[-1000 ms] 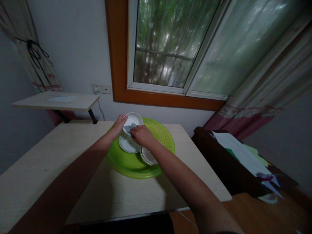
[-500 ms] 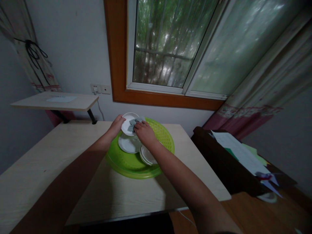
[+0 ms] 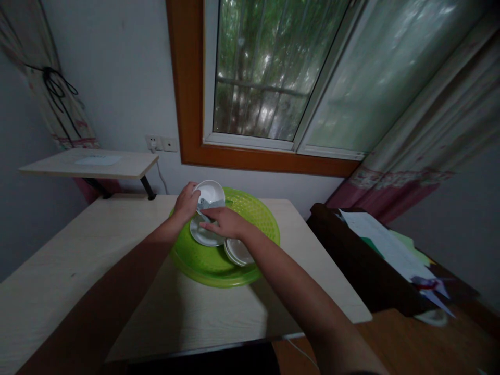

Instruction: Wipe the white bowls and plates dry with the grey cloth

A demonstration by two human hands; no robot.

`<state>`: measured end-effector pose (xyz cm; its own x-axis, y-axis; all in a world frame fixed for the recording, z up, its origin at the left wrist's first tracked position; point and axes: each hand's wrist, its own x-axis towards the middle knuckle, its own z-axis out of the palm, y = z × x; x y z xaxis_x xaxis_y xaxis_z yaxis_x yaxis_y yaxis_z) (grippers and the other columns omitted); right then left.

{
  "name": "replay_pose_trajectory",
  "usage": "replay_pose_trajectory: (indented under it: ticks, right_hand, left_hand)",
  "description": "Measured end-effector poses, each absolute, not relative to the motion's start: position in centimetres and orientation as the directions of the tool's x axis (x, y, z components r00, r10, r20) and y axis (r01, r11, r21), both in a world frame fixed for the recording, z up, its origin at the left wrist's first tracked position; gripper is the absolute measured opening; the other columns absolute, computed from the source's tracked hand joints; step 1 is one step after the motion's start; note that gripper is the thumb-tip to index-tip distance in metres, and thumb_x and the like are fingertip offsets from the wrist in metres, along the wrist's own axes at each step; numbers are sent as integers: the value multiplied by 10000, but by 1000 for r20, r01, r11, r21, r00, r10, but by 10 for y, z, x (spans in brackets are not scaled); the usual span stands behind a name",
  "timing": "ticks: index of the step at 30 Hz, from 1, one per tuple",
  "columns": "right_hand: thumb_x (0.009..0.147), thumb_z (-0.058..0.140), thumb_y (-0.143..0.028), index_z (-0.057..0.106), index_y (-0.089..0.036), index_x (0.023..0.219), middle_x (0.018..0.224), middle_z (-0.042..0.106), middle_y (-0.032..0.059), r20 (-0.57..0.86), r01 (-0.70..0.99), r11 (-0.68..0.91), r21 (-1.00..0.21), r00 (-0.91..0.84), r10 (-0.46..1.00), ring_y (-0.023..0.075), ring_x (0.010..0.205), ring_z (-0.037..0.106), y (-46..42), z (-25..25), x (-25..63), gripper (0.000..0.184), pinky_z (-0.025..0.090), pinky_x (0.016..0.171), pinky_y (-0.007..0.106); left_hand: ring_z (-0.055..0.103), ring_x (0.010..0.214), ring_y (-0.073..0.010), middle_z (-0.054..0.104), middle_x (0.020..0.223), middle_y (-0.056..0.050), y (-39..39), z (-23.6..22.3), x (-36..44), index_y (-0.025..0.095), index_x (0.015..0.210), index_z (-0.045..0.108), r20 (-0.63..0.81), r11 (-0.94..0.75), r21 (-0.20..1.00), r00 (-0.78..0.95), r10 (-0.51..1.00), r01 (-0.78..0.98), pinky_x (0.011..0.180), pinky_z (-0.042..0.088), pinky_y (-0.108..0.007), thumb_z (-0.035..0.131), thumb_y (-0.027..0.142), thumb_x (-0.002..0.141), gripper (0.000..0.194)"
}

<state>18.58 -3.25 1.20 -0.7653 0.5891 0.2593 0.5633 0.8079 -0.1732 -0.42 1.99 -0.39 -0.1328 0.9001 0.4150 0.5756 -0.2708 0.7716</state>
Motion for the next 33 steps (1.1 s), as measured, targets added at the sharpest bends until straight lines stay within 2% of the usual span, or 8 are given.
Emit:
replay_pose_trajectory:
  ticks: [6,10,14,18,21,26,30,33]
  right_hand:
    - [1059,285,-483,556,-174,1401,1392,615,93,247,547,778,-311,-743,622,191,1267,581,-31,16,186,535,403,1064,297]
    - [1073,219,-453,700,-196,1170,1195,726,79,220,674,725,-143,-692,687,186,1145,641,-29,18,186,553,375,1089,345]
    - [1068,291,-435,712,-181,1126,1242,701,107,289,746,665,33,-644,708,213,1274,561,-25,14,190,496,232,1189,457]
    - [1051,349,-457,690,-158,1194,1326,651,136,356,776,625,89,-611,707,235,1369,474,-26,10,192,475,182,1207,490]
    - [1050,338,-477,703,-148,1170,1281,677,143,345,760,645,83,-629,696,242,1305,536,-28,11,190,506,231,1186,472]
    - [1056,281,-500,695,-179,1207,1210,720,104,236,639,760,-123,-725,647,208,1145,651,-30,13,187,545,419,1040,347]
    - [1060,293,-480,579,-192,1385,1379,627,74,262,515,772,-373,-739,620,172,1244,604,-28,12,189,520,427,1036,272]
    - [1069,256,-462,586,-204,1379,1369,636,60,229,518,724,-456,-718,658,164,1223,615,-27,13,190,521,432,1024,269]
  left_hand:
    - [584,1076,-273,656,1122,-100,15,0,-2,222,1088,573,446,-272,724,-130,885,634,962,428,-395,369,364,907,307]
    - [589,1070,-274,660,1116,-103,14,-1,-2,229,1100,575,449,-253,693,-129,884,675,948,429,-392,358,380,929,315]
    - [598,1070,-285,666,1114,-109,15,-2,-1,235,1119,575,440,-245,660,-102,892,710,930,433,-393,374,371,927,309]
    - [604,1065,-281,670,1130,-107,14,-1,0,236,1145,573,447,-257,655,-90,890,711,928,436,-389,379,352,926,315]
    - [597,1084,-285,664,1149,-110,12,0,0,233,1149,574,451,-244,651,-108,886,719,935,432,-390,381,334,920,316]
    - [574,1139,-301,644,1184,-131,12,0,0,217,1151,569,474,-259,645,-110,874,719,980,412,-410,380,311,910,320]
    - [569,1157,-299,638,1191,-127,15,-2,-1,219,1146,561,470,-253,656,-123,874,711,994,413,-413,373,318,914,314]
    - [569,1158,-291,636,1188,-121,15,-3,-2,225,1142,556,475,-256,663,-131,870,704,999,416,-409,371,330,919,308]
